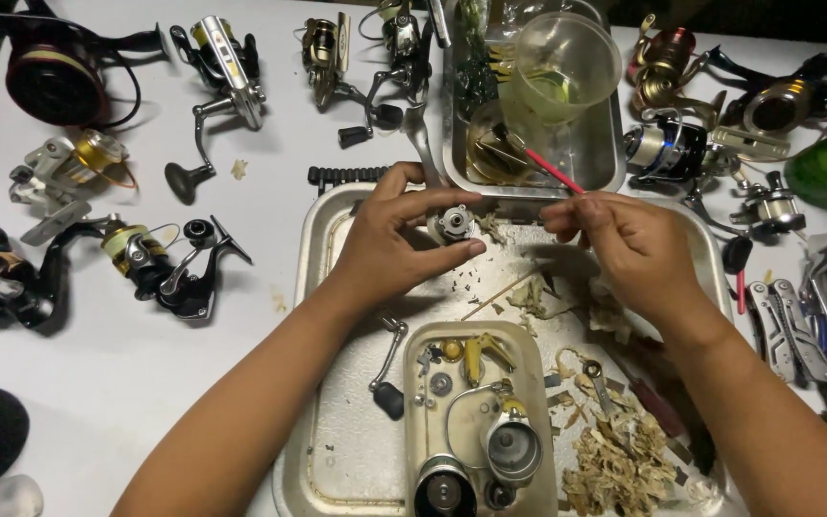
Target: Disassembling a fishing reel to clean and inspect internal components like gears and bearings on a metal tray.
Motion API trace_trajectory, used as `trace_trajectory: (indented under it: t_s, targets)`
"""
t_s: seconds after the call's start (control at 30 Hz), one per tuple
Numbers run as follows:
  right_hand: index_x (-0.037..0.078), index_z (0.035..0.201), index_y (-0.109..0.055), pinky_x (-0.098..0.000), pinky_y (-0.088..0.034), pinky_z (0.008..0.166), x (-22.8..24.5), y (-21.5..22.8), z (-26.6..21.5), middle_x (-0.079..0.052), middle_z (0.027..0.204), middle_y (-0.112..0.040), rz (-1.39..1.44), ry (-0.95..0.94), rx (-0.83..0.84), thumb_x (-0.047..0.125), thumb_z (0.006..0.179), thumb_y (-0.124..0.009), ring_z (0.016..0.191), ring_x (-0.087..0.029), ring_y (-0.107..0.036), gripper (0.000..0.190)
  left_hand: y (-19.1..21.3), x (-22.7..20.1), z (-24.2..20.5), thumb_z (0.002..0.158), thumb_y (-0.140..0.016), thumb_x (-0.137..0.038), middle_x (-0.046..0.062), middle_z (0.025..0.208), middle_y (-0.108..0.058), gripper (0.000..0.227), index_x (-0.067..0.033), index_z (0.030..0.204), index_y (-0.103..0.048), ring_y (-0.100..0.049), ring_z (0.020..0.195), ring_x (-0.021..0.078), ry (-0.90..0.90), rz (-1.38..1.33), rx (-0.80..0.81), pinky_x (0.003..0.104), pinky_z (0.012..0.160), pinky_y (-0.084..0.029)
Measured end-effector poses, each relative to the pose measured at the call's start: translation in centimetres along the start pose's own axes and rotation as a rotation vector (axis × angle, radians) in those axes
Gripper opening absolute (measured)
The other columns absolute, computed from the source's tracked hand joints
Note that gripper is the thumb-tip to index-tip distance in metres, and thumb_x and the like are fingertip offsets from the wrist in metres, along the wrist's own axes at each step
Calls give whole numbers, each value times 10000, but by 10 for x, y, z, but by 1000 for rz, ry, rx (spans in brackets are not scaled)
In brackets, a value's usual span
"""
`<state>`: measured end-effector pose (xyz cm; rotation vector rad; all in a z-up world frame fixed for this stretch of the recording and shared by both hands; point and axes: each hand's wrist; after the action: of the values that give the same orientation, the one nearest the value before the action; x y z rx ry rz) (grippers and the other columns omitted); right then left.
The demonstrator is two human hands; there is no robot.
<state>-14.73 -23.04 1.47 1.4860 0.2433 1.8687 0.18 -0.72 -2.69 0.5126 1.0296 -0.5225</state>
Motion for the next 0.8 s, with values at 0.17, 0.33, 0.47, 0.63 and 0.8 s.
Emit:
trace_trajectory:
  t_s: [0.17, 0.33, 0.47, 0.63, 0.8]
  targets:
    - [15, 1103, -767, -370, -566, 791, 6, 1, 2, -143, 1067, -767, -143, 95, 82, 112, 1080, -541, 873, -248, -725, 247, 2, -16, 1, 774, -902, -301, 50, 1037, -544, 439, -254, 1185, -754, -592, 996, 194, 80, 115, 40, 336, 882, -530]
    - [-25, 1035, -785, -347, -591, 920, 16, 2, -1, -150, 1023, -775, -269, 228, 61, 51, 971, -747, 951, -233, -744, 106, 2, -27, 4, 787, -854, -380, 5, 1034, -560, 422, -272, 1179, -740, -563, 1003, 164, 186, 203, 84, 299, 884, -483]
    - [-5, 982, -798, -323, -586, 829, 15, 3, -1, -124, 974, -778, -288, 230, 86, 65, 946, -783, 890, -209, -740, 80, 2, -25, 3, 767, -850, -418, 10, 1050, -588, 430, -256, 1152, -743, -575, 1019, 172, 180, 227, 78, 321, 899, -499]
    - [5, 912, -797, -342, -574, 766, 7, 2, 0, -101, 878, -771, -367, 356, 132, 77, 967, -764, 803, -219, -722, 96, 2, -26, 4, 756, -859, -423, 12, 1046, -589, 433, -239, 1133, -751, -600, 1039, 172, 167, 234, 61, 320, 918, -502]
    - [22, 808, -784, -382, -516, 684, 3, 0, -3, -111, 831, -736, -424, 311, 127, 81, 1078, -588, 766, -249, -692, 339, 1, -23, 4, 771, -852, -398, 29, 1066, -597, 427, -194, 1130, -743, -592, 1030, 179, 148, 243, 56, 332, 910, -532]
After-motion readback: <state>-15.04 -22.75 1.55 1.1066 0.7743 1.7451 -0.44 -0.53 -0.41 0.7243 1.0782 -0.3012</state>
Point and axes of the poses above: each hand's wrist, its own z-axis towards the middle knuckle, its own y-axis out of the back of the hand, x = y × z
